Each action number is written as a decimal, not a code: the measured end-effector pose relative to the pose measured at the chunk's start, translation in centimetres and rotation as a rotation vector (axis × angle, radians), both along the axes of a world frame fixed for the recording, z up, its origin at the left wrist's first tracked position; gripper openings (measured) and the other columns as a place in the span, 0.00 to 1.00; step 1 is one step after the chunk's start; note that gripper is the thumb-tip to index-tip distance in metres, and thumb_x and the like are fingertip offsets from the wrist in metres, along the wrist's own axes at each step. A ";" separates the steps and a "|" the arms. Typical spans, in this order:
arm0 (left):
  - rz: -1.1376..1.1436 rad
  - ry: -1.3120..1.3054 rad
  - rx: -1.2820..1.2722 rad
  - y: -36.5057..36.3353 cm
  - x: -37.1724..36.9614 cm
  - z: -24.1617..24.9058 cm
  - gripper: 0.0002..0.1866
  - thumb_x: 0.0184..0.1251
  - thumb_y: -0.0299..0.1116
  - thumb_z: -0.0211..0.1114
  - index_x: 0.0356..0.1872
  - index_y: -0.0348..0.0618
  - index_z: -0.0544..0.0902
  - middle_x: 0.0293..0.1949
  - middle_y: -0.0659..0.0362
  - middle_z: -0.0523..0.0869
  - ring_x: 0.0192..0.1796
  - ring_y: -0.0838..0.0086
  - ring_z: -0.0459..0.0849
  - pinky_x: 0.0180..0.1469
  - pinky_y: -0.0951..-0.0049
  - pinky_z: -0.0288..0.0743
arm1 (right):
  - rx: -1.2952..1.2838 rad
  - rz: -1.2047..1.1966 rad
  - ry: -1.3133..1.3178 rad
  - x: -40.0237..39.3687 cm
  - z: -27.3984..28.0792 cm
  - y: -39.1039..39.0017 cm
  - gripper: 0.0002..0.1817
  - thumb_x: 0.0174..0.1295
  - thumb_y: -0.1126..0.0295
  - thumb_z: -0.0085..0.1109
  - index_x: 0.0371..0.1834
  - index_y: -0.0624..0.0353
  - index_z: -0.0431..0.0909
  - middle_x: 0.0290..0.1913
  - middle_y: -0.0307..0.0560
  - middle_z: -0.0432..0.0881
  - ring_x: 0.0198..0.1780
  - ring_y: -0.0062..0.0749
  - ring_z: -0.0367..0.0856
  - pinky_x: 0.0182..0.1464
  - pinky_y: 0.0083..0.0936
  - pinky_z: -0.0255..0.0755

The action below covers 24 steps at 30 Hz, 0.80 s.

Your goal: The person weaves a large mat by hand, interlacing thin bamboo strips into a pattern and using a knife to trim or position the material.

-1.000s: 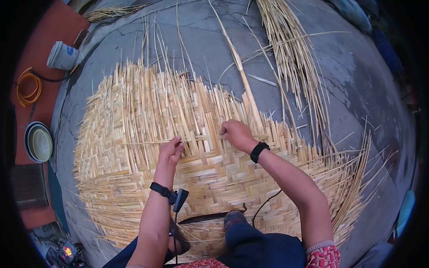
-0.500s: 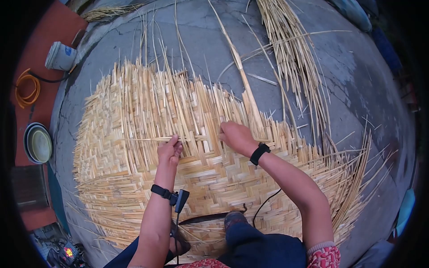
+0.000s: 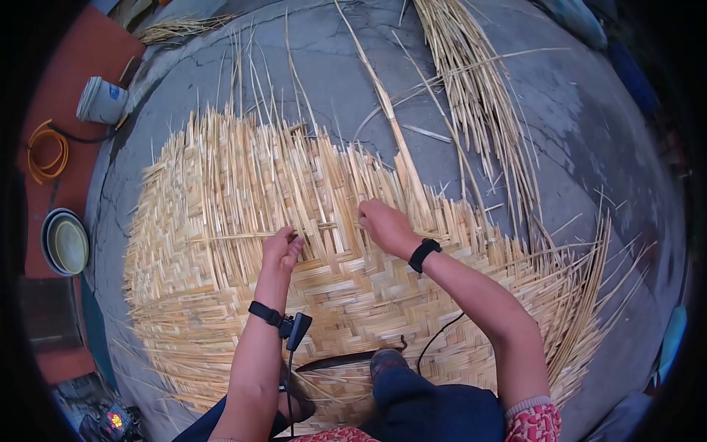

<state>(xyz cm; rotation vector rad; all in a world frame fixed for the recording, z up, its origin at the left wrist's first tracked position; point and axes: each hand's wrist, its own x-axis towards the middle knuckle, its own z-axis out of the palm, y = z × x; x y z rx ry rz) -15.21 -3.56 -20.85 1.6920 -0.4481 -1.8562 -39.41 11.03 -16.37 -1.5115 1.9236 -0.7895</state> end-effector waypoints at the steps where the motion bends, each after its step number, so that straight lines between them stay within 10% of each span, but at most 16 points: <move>1: -0.003 0.001 -0.001 0.0 0.0 -0.2 0.07 0.73 0.24 0.65 0.43 0.31 0.77 0.34 0.49 0.84 0.23 0.64 0.85 0.23 0.69 0.83 | 0.003 -0.008 -0.026 -0.2 -0.6 -0.1 0.07 0.69 0.69 0.57 0.41 0.61 0.79 0.42 0.55 0.83 0.46 0.56 0.83 0.47 0.48 0.75; 11: 0.091 0.112 -0.112 0.9 -0.4 0.7 0.07 0.73 0.25 0.69 0.47 0.38 0.81 0.35 0.58 0.86 0.33 0.71 0.86 0.33 0.70 0.87 | 0.155 0.006 -0.347 -1.0 -1.7 -0.8 0.02 0.65 0.76 0.60 0.37 0.62 0.77 0.34 0.50 0.83 0.34 0.41 0.83 0.38 0.34 0.77; 16: 0.032 0.058 -0.091 0.6 -0.1 0.4 0.08 0.72 0.25 0.70 0.46 0.37 0.82 0.35 0.58 0.86 0.30 0.71 0.86 0.28 0.73 0.87 | -0.090 0.137 0.462 0.9 1.9 -0.4 0.06 0.61 0.77 0.57 0.41 0.57 0.77 0.42 0.47 0.78 0.46 0.44 0.83 0.43 0.38 0.82; 24: 0.051 0.077 -0.012 -0.1 0.2 -1.3 0.07 0.70 0.22 0.70 0.43 0.34 0.81 0.33 0.53 0.86 0.27 0.69 0.86 0.23 0.74 0.84 | -0.129 0.228 0.549 0.5 1.6 0.5 0.09 0.61 0.74 0.58 0.45 0.56 0.75 0.44 0.46 0.77 0.47 0.43 0.82 0.44 0.34 0.83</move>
